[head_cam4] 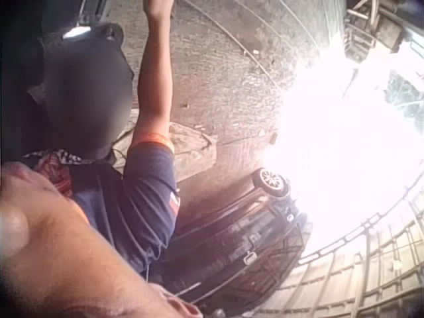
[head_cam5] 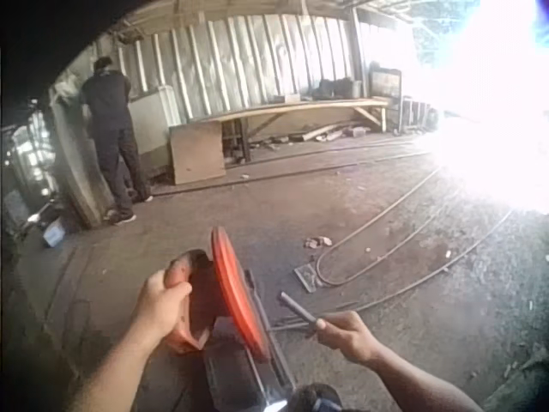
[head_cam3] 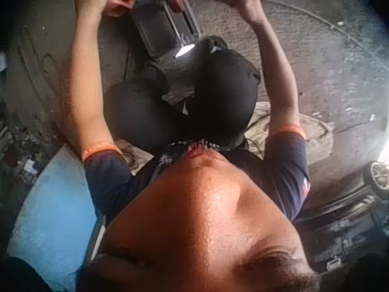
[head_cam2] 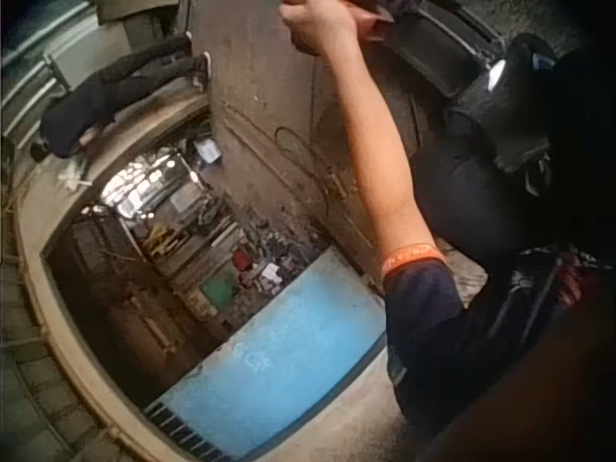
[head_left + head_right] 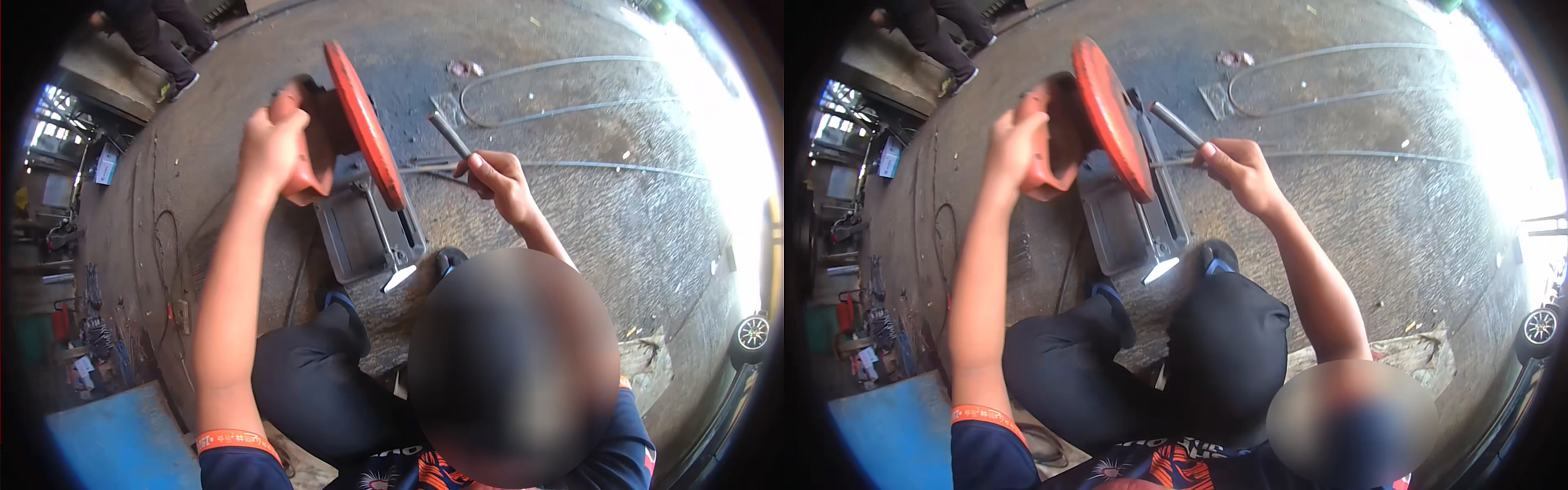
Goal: Cutting a thin metal rod using a circular saw cutting machine.
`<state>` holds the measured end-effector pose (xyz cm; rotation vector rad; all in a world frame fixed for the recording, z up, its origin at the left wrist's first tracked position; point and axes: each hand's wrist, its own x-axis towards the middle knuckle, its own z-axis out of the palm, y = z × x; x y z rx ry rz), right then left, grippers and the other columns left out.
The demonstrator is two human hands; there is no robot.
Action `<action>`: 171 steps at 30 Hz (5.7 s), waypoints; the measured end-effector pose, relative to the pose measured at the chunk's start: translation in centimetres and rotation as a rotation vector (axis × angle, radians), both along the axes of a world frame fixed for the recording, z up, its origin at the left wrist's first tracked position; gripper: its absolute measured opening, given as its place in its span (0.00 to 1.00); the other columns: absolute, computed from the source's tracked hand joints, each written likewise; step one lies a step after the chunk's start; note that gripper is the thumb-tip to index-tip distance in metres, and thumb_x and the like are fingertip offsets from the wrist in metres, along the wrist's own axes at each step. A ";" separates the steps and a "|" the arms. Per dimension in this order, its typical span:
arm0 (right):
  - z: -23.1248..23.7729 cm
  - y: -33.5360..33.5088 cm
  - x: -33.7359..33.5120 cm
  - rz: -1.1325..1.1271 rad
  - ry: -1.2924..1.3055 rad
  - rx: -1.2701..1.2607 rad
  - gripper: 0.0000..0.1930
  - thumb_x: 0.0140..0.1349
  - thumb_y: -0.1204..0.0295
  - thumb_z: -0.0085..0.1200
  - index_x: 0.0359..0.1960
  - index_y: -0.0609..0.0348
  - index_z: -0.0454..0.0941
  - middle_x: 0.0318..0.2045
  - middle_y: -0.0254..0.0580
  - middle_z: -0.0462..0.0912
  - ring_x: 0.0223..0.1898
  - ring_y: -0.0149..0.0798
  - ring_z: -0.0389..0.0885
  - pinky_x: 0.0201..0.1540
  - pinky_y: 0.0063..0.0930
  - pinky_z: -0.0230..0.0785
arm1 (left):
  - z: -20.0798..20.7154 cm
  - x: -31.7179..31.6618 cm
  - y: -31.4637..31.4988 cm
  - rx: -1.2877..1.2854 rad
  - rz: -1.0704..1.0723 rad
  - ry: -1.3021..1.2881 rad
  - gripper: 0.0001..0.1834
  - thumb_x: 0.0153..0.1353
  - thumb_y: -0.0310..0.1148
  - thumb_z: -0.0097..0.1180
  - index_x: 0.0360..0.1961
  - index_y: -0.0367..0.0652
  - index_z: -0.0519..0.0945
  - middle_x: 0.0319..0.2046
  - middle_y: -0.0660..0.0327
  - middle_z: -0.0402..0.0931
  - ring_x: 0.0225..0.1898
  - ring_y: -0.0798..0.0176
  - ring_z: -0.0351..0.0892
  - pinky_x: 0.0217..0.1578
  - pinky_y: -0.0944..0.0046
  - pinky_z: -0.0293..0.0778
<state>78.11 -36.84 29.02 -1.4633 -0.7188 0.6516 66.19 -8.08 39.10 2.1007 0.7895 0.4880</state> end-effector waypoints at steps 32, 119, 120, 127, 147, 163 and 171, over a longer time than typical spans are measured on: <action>17.4 13.6 -16.1 -0.070 0.122 0.427 0.13 0.65 0.66 0.52 0.41 0.66 0.77 0.25 0.32 0.76 0.25 0.24 0.74 0.29 0.18 0.68 | 8.0 -13.6 -6.4 -0.466 -0.548 0.006 0.15 0.65 0.37 0.48 0.33 0.34 0.78 0.26 0.58 0.80 0.25 0.66 0.80 0.29 0.67 0.74; -21.4 7.2 -1.6 0.105 0.386 -0.226 0.20 0.68 0.60 0.45 0.31 0.66 0.79 0.15 0.37 0.71 0.20 0.28 0.70 0.26 0.28 0.64 | 3.8 -3.7 0.7 -0.472 0.334 0.078 0.25 0.63 0.31 0.50 0.56 0.25 0.63 0.45 0.45 0.73 0.47 0.60 0.74 0.50 0.54 0.77; -21.5 7.3 -1.7 0.108 0.389 -0.225 0.20 0.68 0.60 0.45 0.31 0.66 0.79 0.15 0.37 0.71 0.20 0.28 0.70 0.26 0.28 0.64 | 3.8 -3.7 0.8 -0.485 0.322 0.082 0.25 0.62 0.31 0.50 0.57 0.25 0.63 0.45 0.45 0.73 0.47 0.60 0.74 0.50 0.54 0.77; -21.5 7.6 -2.3 0.018 0.253 -0.230 0.18 0.66 0.62 0.47 0.32 0.67 0.78 0.17 0.49 0.75 0.23 0.40 0.75 0.31 0.38 0.68 | 4.3 -3.9 1.7 -0.536 0.276 0.137 0.27 0.63 0.30 0.48 0.60 0.27 0.60 0.49 0.45 0.71 0.50 0.59 0.73 0.51 0.48 0.76; -21.0 7.5 -3.0 -0.156 -0.109 -0.213 0.09 0.60 0.69 0.54 0.34 0.63 0.77 0.18 0.57 0.74 0.25 0.58 0.76 0.28 0.43 0.67 | 3.8 -3.5 0.6 -0.582 0.235 0.076 0.44 0.56 0.34 0.53 0.67 0.31 0.43 0.68 0.47 0.43 0.69 0.55 0.39 0.65 0.48 0.44; -21.8 6.5 -1.6 0.149 0.700 -0.099 0.20 0.65 0.60 0.43 0.27 0.64 0.79 0.14 0.32 0.73 0.16 0.25 0.64 0.19 0.23 0.56 | 3.7 -2.7 0.3 -0.616 0.162 0.156 0.27 0.65 0.30 0.44 0.62 0.27 0.57 0.57 0.48 0.66 0.56 0.62 0.68 0.57 0.60 0.70; -21.4 7.2 -2.0 0.082 0.524 -0.174 0.18 0.66 0.61 0.48 0.28 0.66 0.79 0.14 0.32 0.72 0.15 0.25 0.67 0.18 0.24 0.59 | 3.6 -2.4 -0.4 -0.592 0.184 0.114 0.28 0.62 0.30 0.48 0.61 0.25 0.59 0.55 0.46 0.67 0.55 0.58 0.69 0.56 0.58 0.68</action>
